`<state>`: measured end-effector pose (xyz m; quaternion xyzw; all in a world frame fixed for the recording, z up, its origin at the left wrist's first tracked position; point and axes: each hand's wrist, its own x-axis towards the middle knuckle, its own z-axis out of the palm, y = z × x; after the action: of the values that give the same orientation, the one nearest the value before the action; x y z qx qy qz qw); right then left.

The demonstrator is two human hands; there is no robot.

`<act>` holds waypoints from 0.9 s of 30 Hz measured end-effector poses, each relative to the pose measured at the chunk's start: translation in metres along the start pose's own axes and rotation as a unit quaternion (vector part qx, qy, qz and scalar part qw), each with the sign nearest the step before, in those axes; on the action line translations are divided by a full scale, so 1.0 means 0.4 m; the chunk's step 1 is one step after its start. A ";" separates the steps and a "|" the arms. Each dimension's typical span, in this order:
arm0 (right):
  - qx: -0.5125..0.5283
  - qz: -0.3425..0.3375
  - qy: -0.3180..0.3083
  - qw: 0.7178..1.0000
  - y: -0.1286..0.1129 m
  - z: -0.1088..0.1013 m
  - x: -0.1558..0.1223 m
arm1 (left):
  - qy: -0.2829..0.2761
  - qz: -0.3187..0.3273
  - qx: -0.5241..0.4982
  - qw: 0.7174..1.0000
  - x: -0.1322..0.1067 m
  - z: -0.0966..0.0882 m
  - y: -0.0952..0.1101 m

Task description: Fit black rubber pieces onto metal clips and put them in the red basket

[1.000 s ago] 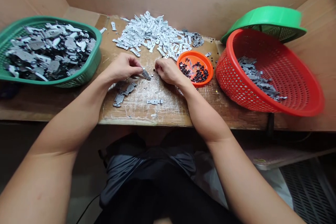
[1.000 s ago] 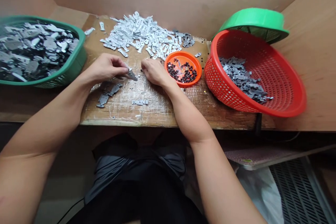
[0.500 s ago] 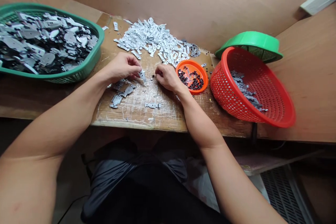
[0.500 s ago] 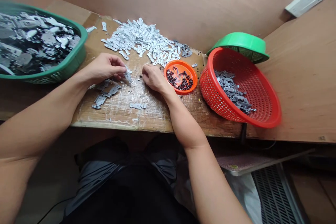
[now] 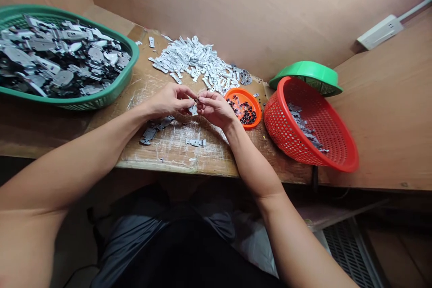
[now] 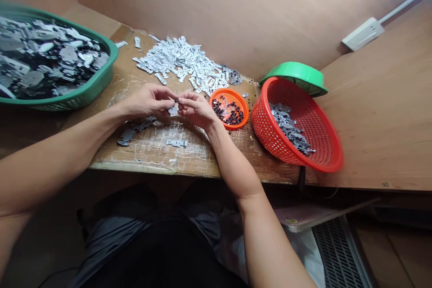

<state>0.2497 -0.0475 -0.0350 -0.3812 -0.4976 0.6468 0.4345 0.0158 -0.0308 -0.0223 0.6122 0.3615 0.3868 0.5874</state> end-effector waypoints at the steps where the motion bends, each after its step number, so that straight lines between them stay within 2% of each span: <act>1: 0.004 0.000 0.003 1.000 0.002 0.001 0.001 | 0.003 0.013 0.011 1.000 0.000 0.003 0.001; 5: -0.018 -0.006 0.012 1.000 0.000 0.004 -0.001 | 0.014 0.069 0.088 0.994 -0.003 0.006 0.000; 9: -0.112 -0.036 0.003 0.993 -0.003 0.003 0.002 | 0.023 0.119 0.186 0.975 -0.008 0.005 -0.004; 11: -0.191 -0.067 0.011 0.979 -0.002 -0.004 0.006 | 0.026 0.131 0.214 0.968 -0.008 0.005 -0.008; 13: -0.278 -0.102 0.054 0.954 -0.004 -0.013 0.007 | 0.046 0.122 0.219 0.967 -0.005 0.004 -0.012; 15: -0.315 -0.116 0.095 0.937 -0.012 -0.019 0.003 | 0.082 0.095 0.210 0.970 -0.001 0.002 -0.015; 17: -0.275 -0.104 0.097 0.951 -0.024 -0.018 -0.004 | 0.118 0.064 0.191 0.972 0.002 -0.003 -0.016; 20: -0.179 -0.044 0.055 0.981 -0.039 -0.004 -0.015 | 0.135 0.032 0.157 0.978 0.006 -0.008 -0.010; 23: -0.173 0.015 0.028 0.984 -0.040 0.014 -0.019 | 0.137 0.013 0.128 0.982 0.003 -0.005 0.003; 27: -0.185 0.044 0.040 0.981 -0.034 0.023 -0.018 | 0.150 -0.007 0.091 0.984 -0.005 0.006 0.020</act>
<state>0.2460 -0.0553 -0.0193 -0.5014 -0.5737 0.5466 0.3474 0.0170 -0.0341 -0.0145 0.5955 0.4835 0.4357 0.4709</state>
